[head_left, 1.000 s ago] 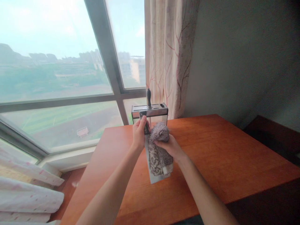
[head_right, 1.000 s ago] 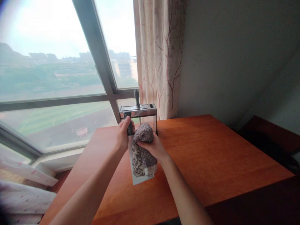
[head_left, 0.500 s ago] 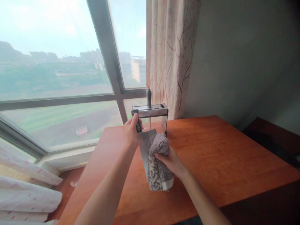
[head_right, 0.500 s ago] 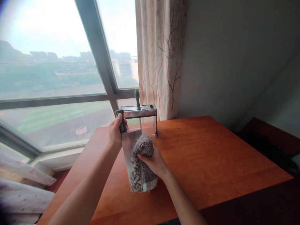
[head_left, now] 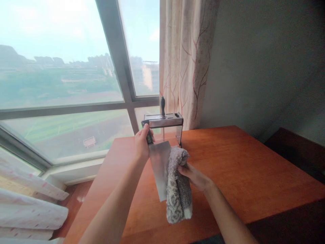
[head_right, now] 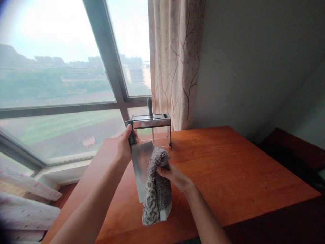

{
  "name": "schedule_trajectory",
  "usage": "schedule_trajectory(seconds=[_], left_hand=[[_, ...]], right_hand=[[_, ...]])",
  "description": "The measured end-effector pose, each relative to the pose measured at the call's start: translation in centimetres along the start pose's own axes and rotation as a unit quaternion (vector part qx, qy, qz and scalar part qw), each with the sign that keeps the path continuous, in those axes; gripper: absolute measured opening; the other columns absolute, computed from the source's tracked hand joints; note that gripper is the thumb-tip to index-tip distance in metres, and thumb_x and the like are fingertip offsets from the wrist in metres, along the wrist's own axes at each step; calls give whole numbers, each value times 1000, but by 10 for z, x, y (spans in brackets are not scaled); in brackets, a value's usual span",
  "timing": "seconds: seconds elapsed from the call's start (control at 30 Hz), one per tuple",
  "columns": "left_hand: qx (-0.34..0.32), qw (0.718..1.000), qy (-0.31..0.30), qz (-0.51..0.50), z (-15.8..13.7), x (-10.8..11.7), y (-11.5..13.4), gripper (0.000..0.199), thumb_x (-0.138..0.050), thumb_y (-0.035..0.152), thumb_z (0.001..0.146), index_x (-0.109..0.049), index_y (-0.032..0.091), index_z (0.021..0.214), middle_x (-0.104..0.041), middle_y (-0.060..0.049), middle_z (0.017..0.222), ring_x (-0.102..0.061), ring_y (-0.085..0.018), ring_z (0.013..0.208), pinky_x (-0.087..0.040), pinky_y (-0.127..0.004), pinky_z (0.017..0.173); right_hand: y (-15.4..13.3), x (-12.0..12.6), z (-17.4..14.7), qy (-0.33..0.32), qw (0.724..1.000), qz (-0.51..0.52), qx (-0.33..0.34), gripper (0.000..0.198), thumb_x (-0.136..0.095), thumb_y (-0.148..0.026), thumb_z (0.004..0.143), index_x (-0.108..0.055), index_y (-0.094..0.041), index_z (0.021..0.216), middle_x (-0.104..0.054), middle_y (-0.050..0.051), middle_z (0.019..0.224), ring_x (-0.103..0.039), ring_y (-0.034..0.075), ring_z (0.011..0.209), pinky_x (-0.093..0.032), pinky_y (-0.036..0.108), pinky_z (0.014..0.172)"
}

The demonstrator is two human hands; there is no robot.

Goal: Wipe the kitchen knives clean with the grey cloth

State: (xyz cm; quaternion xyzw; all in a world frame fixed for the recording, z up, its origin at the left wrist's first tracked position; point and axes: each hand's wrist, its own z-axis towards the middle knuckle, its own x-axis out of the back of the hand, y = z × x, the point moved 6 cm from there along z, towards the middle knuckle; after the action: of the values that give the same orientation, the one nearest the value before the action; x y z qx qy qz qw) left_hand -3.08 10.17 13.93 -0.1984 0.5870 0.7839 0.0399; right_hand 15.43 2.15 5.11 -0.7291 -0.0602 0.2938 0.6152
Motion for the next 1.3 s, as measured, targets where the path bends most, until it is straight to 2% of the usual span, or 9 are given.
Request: schedule_trajectory(seconds=[0.17,0.33,0.47,0.6,0.77,0.9,1.03,1.2,1.3], left_hand=[[24,997,-59,48,-21,-24,-9,43,-57,54,81,-55,16,60,-50,2,44,-44,-8,40,-33,-20,41],[13,997,-52,59,-29,-30,-11,41,-60,53,79,-55,16,60,-49,3,45,-44,-8,40,-34,-19,41],[7,997,-37,62,-25,-25,-8,41,-60,52,79,-56,16,60,-50,2,44,-45,-8,39,-34,-19,40],[3,998,-24,60,-20,-18,-7,41,-60,51,79,-57,15,61,-51,2,45,-45,-8,39,-33,-19,40],[6,998,-35,61,-20,-17,-7,40,-59,51,80,-57,15,61,-51,1,46,-46,-8,40,-34,-18,41],[12,997,-46,63,-24,-19,-8,42,-58,52,81,-56,15,61,-50,2,43,-44,-8,38,-33,-19,40],[7,998,-46,51,-26,-18,-6,41,-57,51,82,-55,16,61,-49,2,42,-45,-9,38,-33,-19,40],[-21,999,19,36,-19,-8,4,39,-59,49,81,-56,16,61,-50,2,46,-44,-8,40,-34,-18,41],[-25,998,35,36,-16,-5,7,38,-60,48,80,-56,16,61,-51,3,47,-44,-7,40,-34,-18,42]], right_hand=[[-11,-11,14,37,994,98,10,42,-81,-37,64,-66,-23,101,-72,1,89,-67,20,81,-51,32,78],[-32,-15,26,90,992,14,86,53,-83,-30,61,-64,-25,111,-71,1,103,-66,24,95,-49,35,86],[-25,-13,26,115,987,-33,111,53,-83,-33,62,-64,-21,111,-71,4,106,-65,26,99,-48,38,90],[-14,-13,21,135,985,-35,105,52,-83,-34,62,-64,-18,107,-72,7,103,-65,27,97,-49,40,88],[-14,-16,17,136,985,-7,108,53,-83,-32,62,-63,-21,109,-71,5,105,-65,25,98,-48,37,89],[-11,-11,18,149,983,70,82,45,-83,-33,61,-66,-20,101,-73,3,94,-67,23,87,-50,35,82],[-10,-5,19,148,977,129,89,36,-80,-35,66,-66,-19,95,-73,2,88,-67,21,79,-50,33,76],[-2,-10,15,107,991,51,58,38,-83,-30,62,-67,-20,95,-72,2,89,-66,20,80,-50,33,78],[3,-13,12,99,994,2,48,40,-84,-32,61,-67,-20,95,-72,3,94,-66,22,87,-49,35,82]])
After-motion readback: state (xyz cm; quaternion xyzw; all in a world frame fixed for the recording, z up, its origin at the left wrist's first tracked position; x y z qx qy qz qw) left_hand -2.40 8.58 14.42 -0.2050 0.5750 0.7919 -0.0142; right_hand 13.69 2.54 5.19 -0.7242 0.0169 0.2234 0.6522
